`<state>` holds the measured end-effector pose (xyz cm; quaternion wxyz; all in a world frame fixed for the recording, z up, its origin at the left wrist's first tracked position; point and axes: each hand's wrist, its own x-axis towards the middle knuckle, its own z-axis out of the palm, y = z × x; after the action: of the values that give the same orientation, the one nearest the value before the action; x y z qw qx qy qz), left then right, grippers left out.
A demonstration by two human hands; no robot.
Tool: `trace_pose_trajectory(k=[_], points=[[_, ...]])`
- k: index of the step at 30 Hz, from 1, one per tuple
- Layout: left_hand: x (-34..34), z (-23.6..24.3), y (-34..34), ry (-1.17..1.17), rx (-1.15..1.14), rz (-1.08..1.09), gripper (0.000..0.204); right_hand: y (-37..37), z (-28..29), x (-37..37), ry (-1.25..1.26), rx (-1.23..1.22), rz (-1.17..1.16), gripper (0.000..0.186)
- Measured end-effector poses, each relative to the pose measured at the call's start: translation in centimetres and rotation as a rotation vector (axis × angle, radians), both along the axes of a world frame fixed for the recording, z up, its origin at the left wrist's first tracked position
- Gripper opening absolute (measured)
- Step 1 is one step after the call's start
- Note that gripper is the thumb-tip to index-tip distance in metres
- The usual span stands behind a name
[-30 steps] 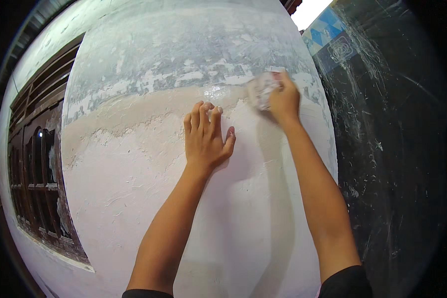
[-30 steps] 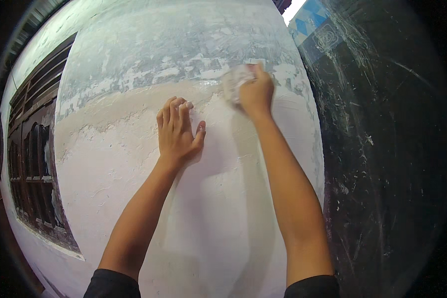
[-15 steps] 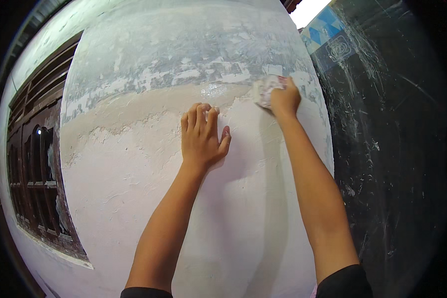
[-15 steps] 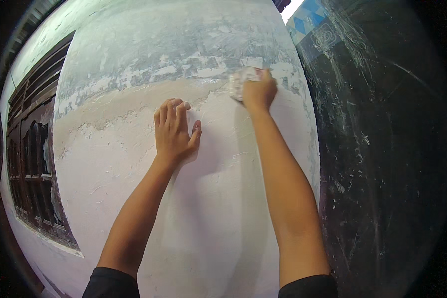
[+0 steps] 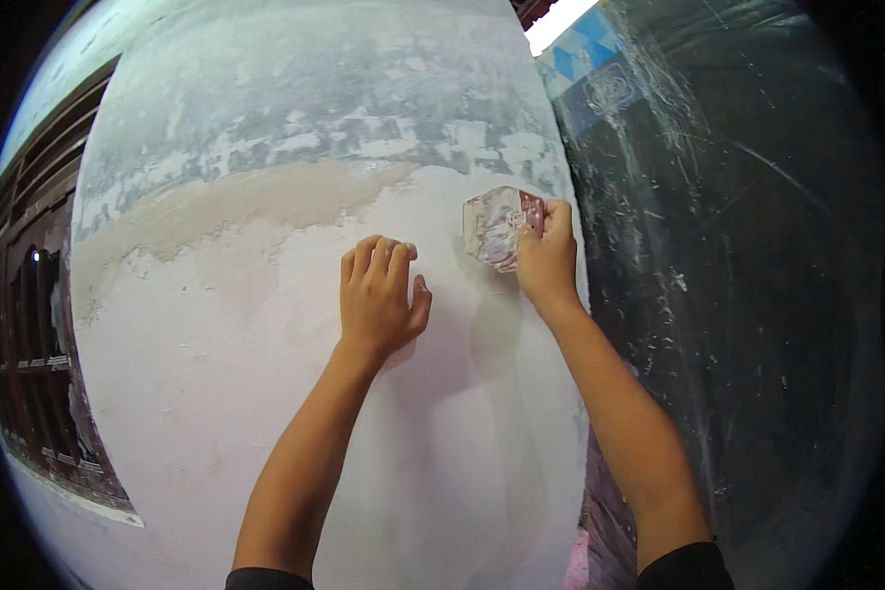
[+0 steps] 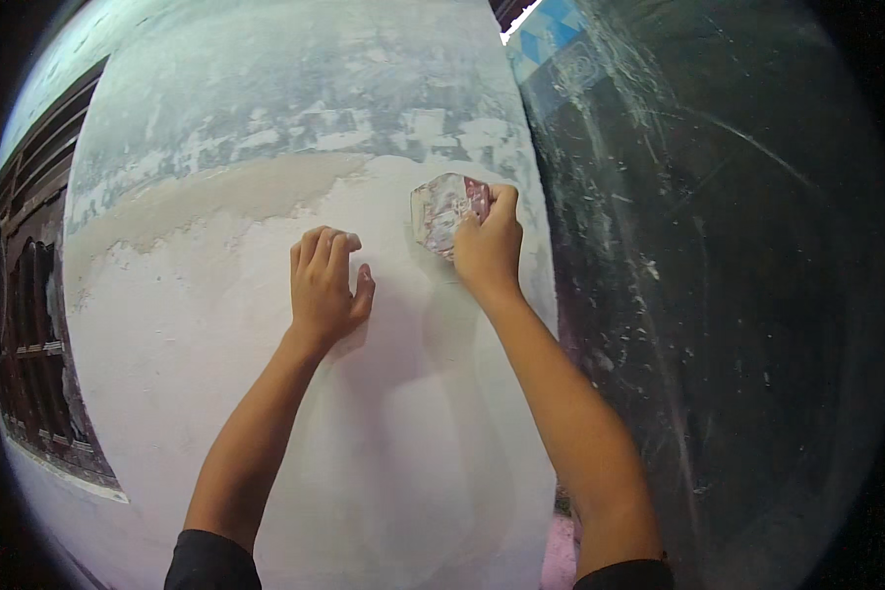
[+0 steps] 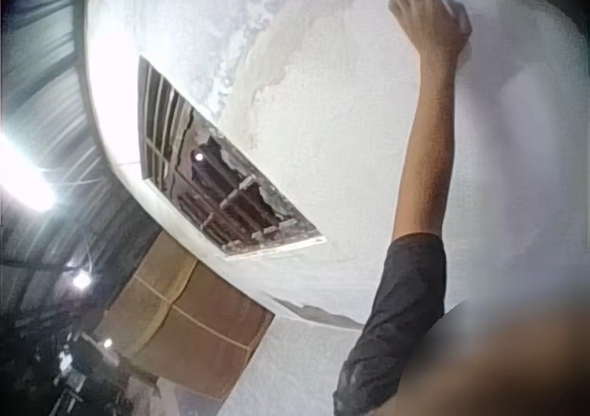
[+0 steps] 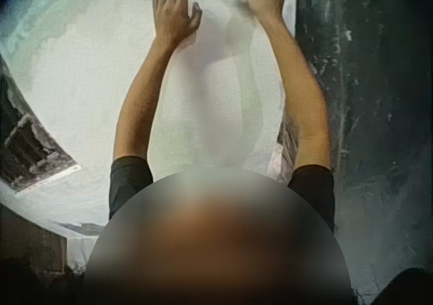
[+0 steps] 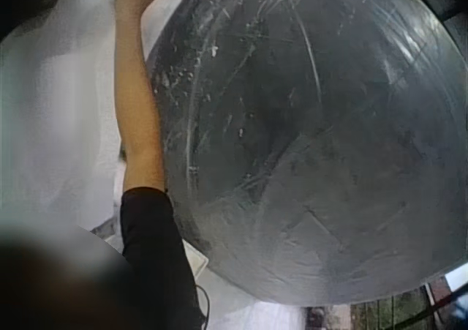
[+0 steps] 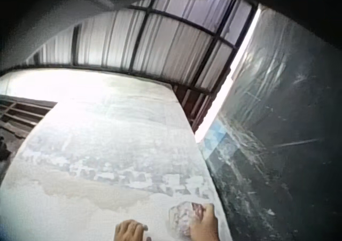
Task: The person applies putty or plaster from a container onto a wall using a putty knife.
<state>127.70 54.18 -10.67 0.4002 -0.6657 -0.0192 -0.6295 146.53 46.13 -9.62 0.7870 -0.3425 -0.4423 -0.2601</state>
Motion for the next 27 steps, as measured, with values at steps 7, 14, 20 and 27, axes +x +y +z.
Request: trace_pose_trajectory(k=[7,14,20,27], points=[[8.3,-6.8,-2.9,-0.009,-0.179,-0.301,0.029,-3.6,-7.2,5.1,0.033,-0.172,-0.053,0.026],[15.2,-13.0,-5.9,0.043,-0.358,-0.593,0.025,-9.6,-14.2,8.7,0.219,-0.241,0.095,0.023],[18.9,-20.0,-7.9,0.207,-0.558,-0.807,0.024,-14.6,-21.1,9.8,0.373,-0.295,0.013,0.025],[23.5,-25.2,-5.8,0.526,-0.714,-0.982,0.023,-15.8,-25.9,10.4,0.621,-0.307,-0.197,0.024]])
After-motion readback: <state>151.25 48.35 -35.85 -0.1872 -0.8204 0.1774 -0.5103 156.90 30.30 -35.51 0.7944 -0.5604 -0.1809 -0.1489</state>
